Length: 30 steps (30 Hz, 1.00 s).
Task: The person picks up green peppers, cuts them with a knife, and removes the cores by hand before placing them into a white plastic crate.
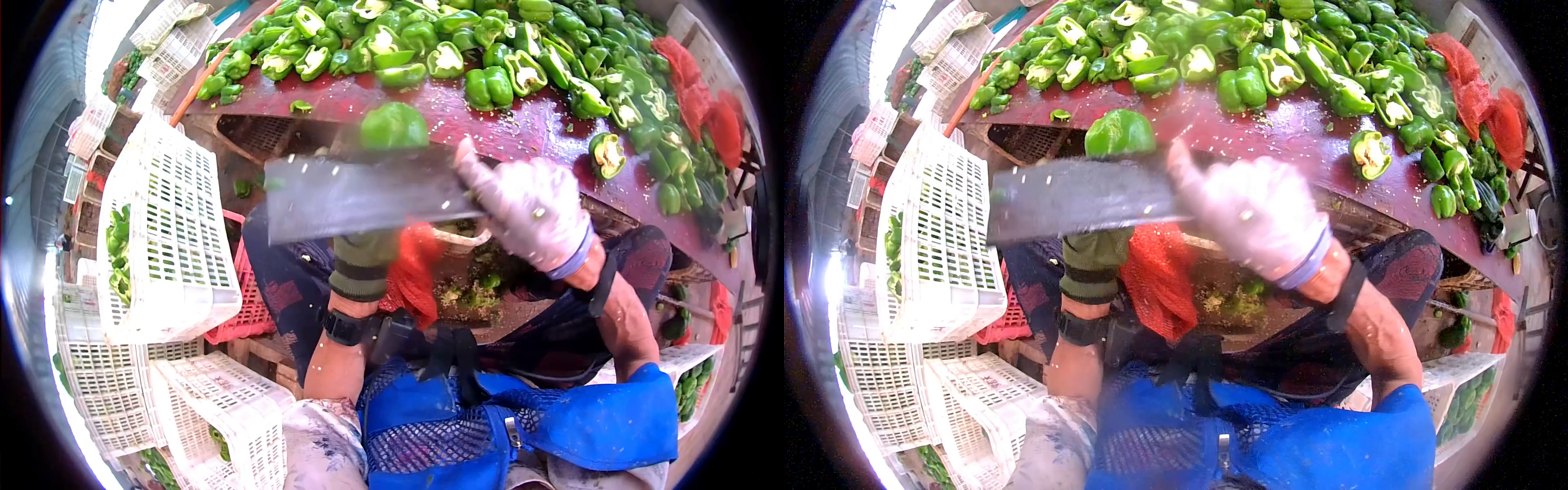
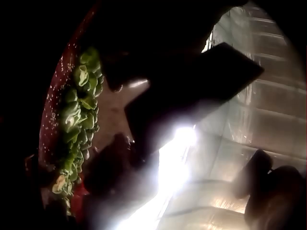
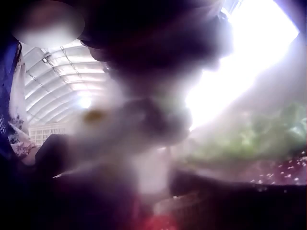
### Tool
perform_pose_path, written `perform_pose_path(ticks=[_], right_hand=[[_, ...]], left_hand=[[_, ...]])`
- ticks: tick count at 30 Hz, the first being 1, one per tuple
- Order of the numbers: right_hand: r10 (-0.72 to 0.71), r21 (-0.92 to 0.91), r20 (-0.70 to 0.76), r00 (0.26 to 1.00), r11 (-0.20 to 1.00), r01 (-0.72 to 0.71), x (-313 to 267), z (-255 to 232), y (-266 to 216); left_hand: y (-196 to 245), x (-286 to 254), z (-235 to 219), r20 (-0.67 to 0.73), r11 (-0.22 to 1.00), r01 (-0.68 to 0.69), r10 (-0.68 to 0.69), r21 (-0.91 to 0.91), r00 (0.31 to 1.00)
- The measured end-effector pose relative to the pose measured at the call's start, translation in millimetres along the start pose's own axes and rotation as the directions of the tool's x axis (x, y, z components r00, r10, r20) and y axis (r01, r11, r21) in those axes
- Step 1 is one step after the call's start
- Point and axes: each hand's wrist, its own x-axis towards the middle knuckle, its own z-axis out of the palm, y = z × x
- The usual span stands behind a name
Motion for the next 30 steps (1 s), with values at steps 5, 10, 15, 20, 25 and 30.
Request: perform_pose_path(ticks=[5,10,15,20,25,30], right_hand=[[-0.075,-0.128,-0.091,0.993,0.99,0.063,-1,19,-3],[0.039,-0.028,0.145,0.989,0.999,-0.035,-3,17,11],[0.247,-0.136,-0.069,0.966,0.957,-0.255,-8,44,73],[0.145,0.018,-0.033,0.989,0.989,-0.145,3,20,30],[-0.092,0.007,0.047,0.995,0.996,0.092,9,15,0],[0.1,-0.076,0.011,0.995,0.992,-0.099,-2,22,53]], left_hand=[[0,-5,-3,0.089,0.953,0.096,-0.073,-0.287,0.993],[1,6,27,-0.086,0.997,-0.019,0.012,-0.078,0.996],[19,7,50,-0.323,0.984,0.018,0.041,0.178,0.946],[17,2,37,-0.137,0.979,-0.073,0.1,0.19,0.986],[17,-13,13,0.012,0.039,-0.015,0.083,0.999,0.997],[122,-21,54,-0.147,0.34,-0.075,0.582,0.937,0.8]])
